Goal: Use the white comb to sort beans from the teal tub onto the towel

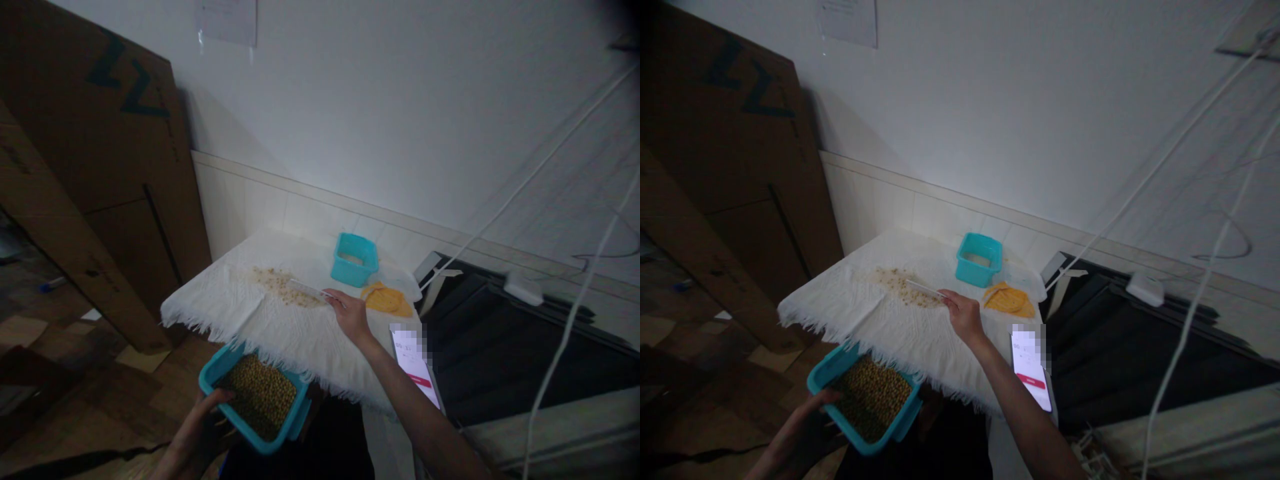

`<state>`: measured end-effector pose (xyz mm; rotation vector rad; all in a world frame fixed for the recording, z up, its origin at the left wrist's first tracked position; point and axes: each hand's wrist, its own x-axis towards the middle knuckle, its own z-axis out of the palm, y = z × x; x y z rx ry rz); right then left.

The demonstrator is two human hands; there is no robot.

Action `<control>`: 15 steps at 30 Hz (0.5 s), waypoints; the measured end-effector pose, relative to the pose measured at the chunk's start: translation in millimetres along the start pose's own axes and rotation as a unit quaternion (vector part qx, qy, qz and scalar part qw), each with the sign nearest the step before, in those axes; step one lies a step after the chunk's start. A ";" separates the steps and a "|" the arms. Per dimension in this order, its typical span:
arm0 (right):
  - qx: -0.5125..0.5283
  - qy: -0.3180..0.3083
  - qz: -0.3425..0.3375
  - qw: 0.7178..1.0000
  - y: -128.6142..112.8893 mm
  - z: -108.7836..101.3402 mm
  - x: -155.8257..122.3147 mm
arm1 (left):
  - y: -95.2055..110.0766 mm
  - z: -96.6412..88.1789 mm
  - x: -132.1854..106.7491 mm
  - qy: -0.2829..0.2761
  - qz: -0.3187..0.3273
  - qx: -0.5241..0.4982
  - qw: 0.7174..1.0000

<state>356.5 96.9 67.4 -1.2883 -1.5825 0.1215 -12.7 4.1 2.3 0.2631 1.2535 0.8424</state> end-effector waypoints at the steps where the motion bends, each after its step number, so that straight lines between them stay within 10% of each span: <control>1: 0.001 -0.005 0.000 1.000 -2.2 -1.4 -3.9 | -0.3 2.0 -1.4 0.005 0.003 -0.002 1.000; 15: -0.019 0.006 -0.051 0.999 -12.6 0.0 -19.6 | -4.1 6.0 1.9 0.020 -0.010 0.004 1.000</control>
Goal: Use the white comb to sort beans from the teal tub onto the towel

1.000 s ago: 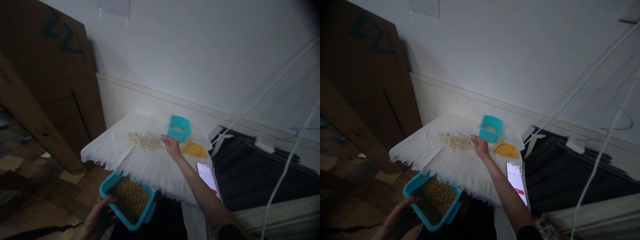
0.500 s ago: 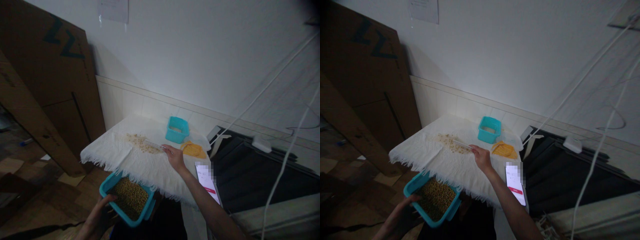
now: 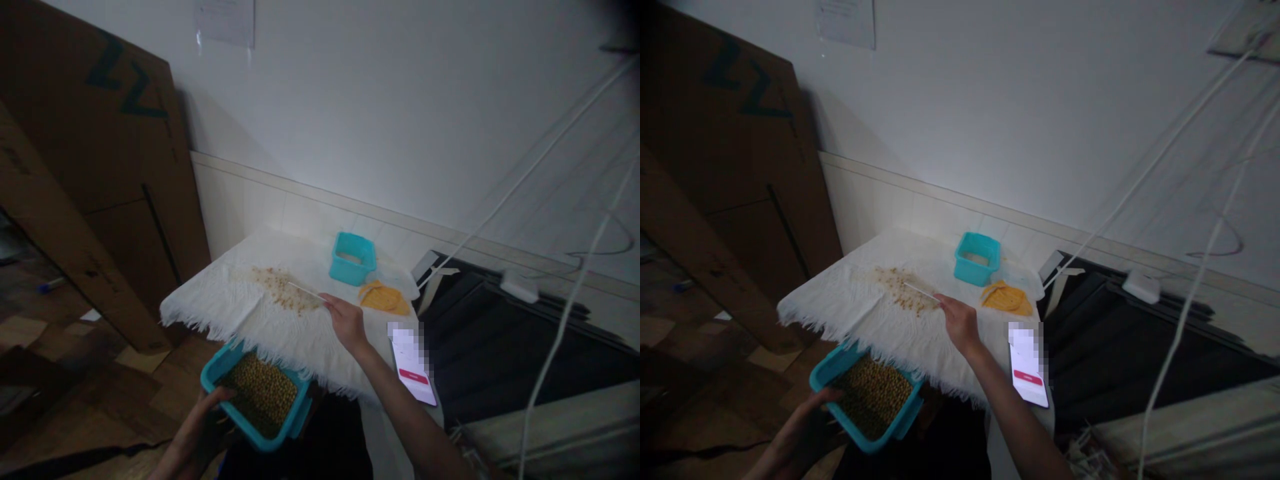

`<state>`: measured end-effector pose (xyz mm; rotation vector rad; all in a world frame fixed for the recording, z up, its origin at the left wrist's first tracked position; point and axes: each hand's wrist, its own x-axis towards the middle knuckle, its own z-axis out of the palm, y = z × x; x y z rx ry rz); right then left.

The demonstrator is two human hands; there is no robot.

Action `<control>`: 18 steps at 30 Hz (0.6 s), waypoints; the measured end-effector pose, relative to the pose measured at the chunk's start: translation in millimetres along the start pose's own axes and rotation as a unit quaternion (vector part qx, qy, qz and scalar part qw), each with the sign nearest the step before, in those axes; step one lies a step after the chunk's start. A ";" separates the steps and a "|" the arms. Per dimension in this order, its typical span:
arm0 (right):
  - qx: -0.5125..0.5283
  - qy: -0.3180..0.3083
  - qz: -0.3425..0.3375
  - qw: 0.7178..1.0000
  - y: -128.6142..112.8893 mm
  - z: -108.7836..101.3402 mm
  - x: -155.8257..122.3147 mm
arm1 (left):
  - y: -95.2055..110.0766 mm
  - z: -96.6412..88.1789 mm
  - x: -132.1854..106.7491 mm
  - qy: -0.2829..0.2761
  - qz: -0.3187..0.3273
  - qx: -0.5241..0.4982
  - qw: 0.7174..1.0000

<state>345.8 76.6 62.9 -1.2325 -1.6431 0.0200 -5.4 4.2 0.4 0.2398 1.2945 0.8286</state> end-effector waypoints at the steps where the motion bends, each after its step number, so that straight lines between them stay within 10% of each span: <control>1: -0.001 -0.003 -0.011 1.000 -1.3 1.3 -3.2 | 0.0 0.6 -0.1 0.003 -0.002 0.000 1.000; 10: 0.007 -0.016 -0.068 0.998 -26.6 -5.3 -31.4 | 3.1 4.2 -12.5 -0.008 0.013 0.000 1.000; 18: -0.047 0.050 0.013 0.998 -17.6 -30.6 -25.2 | 3.2 4.9 -14.0 -0.019 0.020 -0.004 1.000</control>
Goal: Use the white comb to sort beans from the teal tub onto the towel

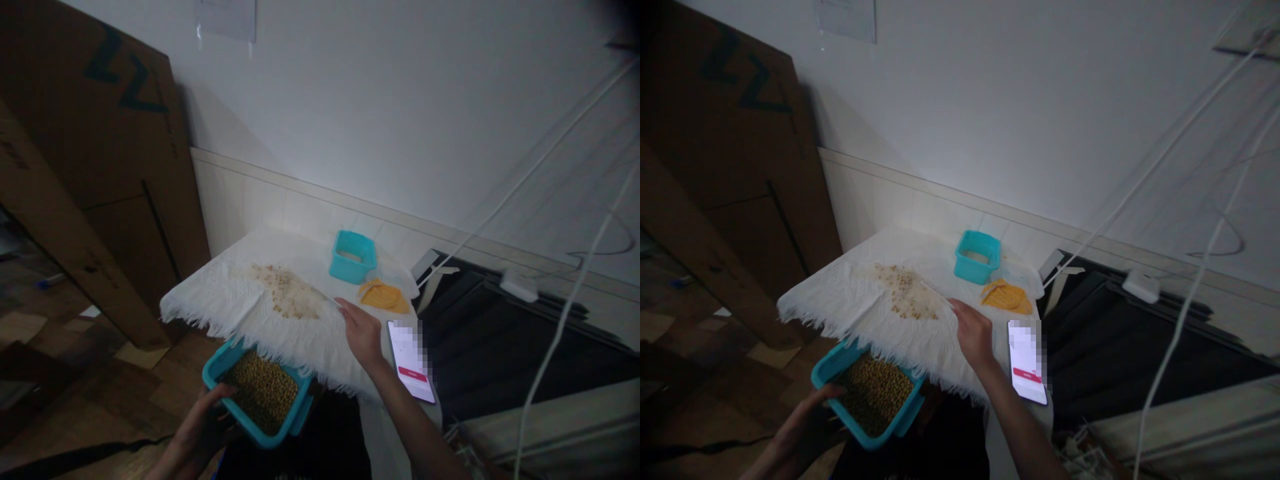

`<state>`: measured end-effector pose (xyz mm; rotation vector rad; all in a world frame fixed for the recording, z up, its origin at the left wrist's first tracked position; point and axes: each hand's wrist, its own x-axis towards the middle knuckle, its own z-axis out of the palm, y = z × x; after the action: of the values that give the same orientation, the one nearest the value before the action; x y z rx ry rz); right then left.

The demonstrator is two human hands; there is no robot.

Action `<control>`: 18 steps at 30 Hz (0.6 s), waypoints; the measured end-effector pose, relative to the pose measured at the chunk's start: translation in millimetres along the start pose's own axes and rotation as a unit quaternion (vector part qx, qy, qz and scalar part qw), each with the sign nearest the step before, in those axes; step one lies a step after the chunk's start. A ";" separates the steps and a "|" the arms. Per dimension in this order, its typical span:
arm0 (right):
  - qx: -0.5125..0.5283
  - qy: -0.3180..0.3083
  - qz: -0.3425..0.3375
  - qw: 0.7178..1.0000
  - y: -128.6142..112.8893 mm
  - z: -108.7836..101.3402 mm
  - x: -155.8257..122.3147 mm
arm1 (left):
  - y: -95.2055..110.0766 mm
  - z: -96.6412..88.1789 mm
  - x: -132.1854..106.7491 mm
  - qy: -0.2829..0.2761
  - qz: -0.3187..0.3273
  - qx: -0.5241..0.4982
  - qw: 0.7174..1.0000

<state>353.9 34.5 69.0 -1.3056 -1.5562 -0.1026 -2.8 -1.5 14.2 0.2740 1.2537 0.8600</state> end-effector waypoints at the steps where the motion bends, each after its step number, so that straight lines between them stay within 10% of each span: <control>1: -0.006 0.005 0.006 1.000 2.9 -1.4 0.9 | -0.3 -1.1 1.6 -0.003 -0.001 0.002 1.000; 18: 0.022 -0.034 0.033 0.999 -10.6 -6.5 -19.9 | 6.2 -0.5 -1.9 -0.038 -0.042 0.006 0.998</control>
<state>347.1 12.9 62.8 -1.3364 -1.5631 0.0172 -5.9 1.2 19.3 0.2588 1.1924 0.7636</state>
